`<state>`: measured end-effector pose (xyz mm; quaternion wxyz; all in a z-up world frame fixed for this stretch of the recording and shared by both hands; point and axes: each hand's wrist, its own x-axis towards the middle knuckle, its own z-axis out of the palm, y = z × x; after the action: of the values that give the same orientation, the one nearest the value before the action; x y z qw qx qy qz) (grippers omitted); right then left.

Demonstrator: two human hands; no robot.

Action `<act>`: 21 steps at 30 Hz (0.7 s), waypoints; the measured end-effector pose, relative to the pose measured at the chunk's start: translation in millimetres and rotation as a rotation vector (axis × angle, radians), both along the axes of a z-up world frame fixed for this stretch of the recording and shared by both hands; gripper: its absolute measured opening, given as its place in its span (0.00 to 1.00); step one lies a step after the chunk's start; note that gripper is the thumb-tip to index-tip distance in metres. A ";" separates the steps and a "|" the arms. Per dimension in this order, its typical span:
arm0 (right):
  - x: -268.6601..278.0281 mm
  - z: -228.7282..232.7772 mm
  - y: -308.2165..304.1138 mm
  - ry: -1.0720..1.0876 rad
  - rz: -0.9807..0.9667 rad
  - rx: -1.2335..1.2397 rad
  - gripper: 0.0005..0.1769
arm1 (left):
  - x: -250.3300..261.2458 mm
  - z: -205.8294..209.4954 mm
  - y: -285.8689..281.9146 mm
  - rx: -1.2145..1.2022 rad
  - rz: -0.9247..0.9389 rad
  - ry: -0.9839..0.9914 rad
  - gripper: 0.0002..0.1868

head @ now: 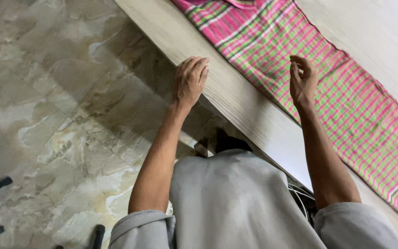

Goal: The person folds a gray towel and places it on a table. Then they pick up a pink and green striped cloth, spread it on the table, and fold it into a compact rectangle.

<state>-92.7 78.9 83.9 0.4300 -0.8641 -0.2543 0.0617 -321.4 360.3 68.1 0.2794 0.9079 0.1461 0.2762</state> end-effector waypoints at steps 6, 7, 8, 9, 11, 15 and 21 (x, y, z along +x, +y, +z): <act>30.6 -16.6 115.2 0.270 0.001 0.062 0.23 | -2.8 -4.0 59.7 0.010 0.104 0.002 0.18; 37.6 -19.3 131.5 0.275 0.004 0.062 0.24 | 1.4 -5.5 70.8 0.003 0.110 0.000 0.19; 44.8 -21.9 145.8 0.279 -0.003 0.065 0.25 | 7.3 -6.6 83.1 -0.002 0.107 -0.002 0.20; 53.6 -24.7 161.5 0.279 -0.009 0.086 0.26 | 14.6 -7.4 96.5 -0.007 0.104 -0.004 0.21; 66.8 -33.8 186.6 0.286 -0.040 0.126 0.27 | 32.2 -8.3 124.6 -0.003 0.100 0.043 0.22; 97.7 -44.9 230.5 0.217 -0.150 -0.005 0.27 | 78.5 3.2 175.2 -0.015 0.005 0.145 0.24; 119.3 -62.1 252.1 0.180 -0.267 -0.019 0.29 | 154.0 -5.5 199.2 -0.053 -0.149 0.175 0.29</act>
<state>26.5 331.0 21.7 0.4471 -0.8853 -0.0969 0.0838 -167.5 559.5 62.6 0.3091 0.9292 0.1091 0.1705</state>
